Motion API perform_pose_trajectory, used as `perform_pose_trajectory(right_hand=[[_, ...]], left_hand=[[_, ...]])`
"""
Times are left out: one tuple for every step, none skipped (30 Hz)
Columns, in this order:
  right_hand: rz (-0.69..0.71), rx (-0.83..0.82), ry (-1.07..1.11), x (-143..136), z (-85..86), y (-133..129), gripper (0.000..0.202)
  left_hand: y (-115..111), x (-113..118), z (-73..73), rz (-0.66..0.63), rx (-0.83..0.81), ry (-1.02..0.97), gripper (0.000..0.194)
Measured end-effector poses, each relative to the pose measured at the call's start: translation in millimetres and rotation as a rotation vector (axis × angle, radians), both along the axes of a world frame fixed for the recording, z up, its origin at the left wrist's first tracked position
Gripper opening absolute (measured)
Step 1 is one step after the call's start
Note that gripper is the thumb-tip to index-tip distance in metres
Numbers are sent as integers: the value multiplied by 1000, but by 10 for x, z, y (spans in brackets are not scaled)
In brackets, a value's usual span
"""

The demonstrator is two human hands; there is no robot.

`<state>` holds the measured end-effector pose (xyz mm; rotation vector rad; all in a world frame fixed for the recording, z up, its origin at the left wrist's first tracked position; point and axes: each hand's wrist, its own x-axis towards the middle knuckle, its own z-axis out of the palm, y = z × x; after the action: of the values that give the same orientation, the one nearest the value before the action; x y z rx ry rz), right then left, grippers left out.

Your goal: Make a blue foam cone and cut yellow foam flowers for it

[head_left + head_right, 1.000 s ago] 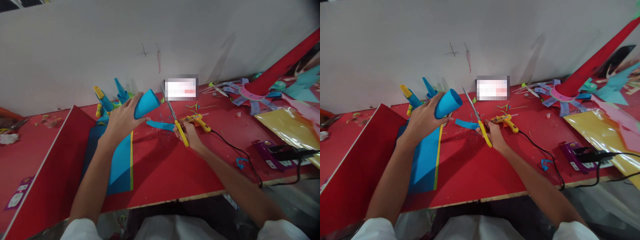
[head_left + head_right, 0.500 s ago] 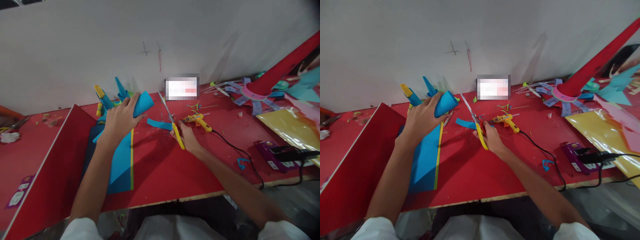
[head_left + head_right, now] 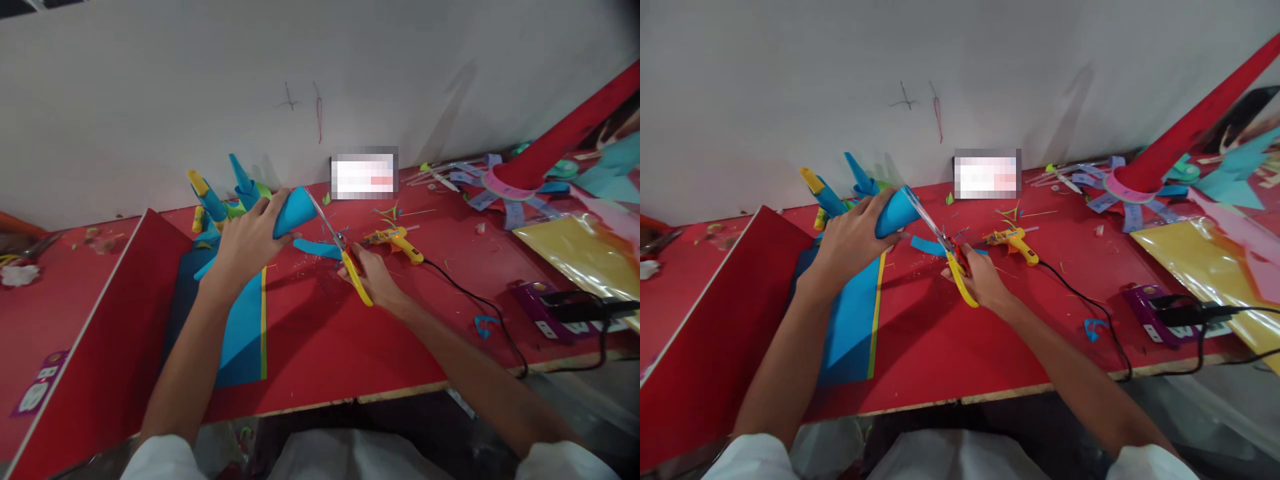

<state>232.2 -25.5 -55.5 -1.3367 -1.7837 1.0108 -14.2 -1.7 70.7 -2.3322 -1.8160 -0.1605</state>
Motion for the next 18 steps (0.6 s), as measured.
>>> perform_pose_trajectory(right_hand=[[2, -5, -2, 0, 4, -3, 35], [1, -6, -5, -1, 6, -4, 34], [0, -3, -6, 0, 8, -5, 34], [-1, 1, -6, 1, 9, -5, 34], [-1, 6, -6, 3, 9, -4, 34], [-1, 11, -6, 5, 8, -4, 34], [-1, 15, -4, 6, 7, -3, 34], [0, 17, -1, 7, 4, -3, 34], [-1, 18, 3, 8, 1, -4, 34], [-2, 19, 7, 7, -3, -5, 34], [-5, 20, 10, 6, -7, -5, 34], [-9, 22, 9, 5, -11, -6, 35], [-14, 23, 7, 3, -15, -6, 35], [-22, 27, 3, 1, -18, -5, 35], [-30, 34, -3, -1, -19, -4, 36], [-37, 43, -10, -3, -18, -2, 36], [-42, 53, -18, -5, -16, 0, 37], [-47, 63, -29, -6, -13, 1, 37]], left_hand=[[-1, 4, -1, 3, 0, 4, 79], [-1, 6, -2, 6, 0, 6, 78], [0, 8, -4, 8, -1, 7, 77], [1, 9, -6, 10, 0, 9, 77], [2, 10, -9, 15, 3, 11, 76], [4, 11, -12, 21, 6, 12, 75], [5, 12, -15, 26, 8, 13, 75], [6, 13, -19, 30, 10, 12, 76], [7, 14, -22, 33, 11, 11, 76], [9, 16, -26, 34, 10, 12, 76], [10, 17, -30, 34, 11, 13, 76], [12, 17, -34, 32, 14, 13, 76], [14, 16, -38, 30, 18, 13, 76], [16, 15, -42, 28, 23, 12, 76], [17, 12, -46, 25, 26, 10, 76], [19, 10, -49, 23, 28, 8, 76], [20, 7, -53, 23, 29, 6, 76], [21, 4, -55, 23, 28, 6, 76]])
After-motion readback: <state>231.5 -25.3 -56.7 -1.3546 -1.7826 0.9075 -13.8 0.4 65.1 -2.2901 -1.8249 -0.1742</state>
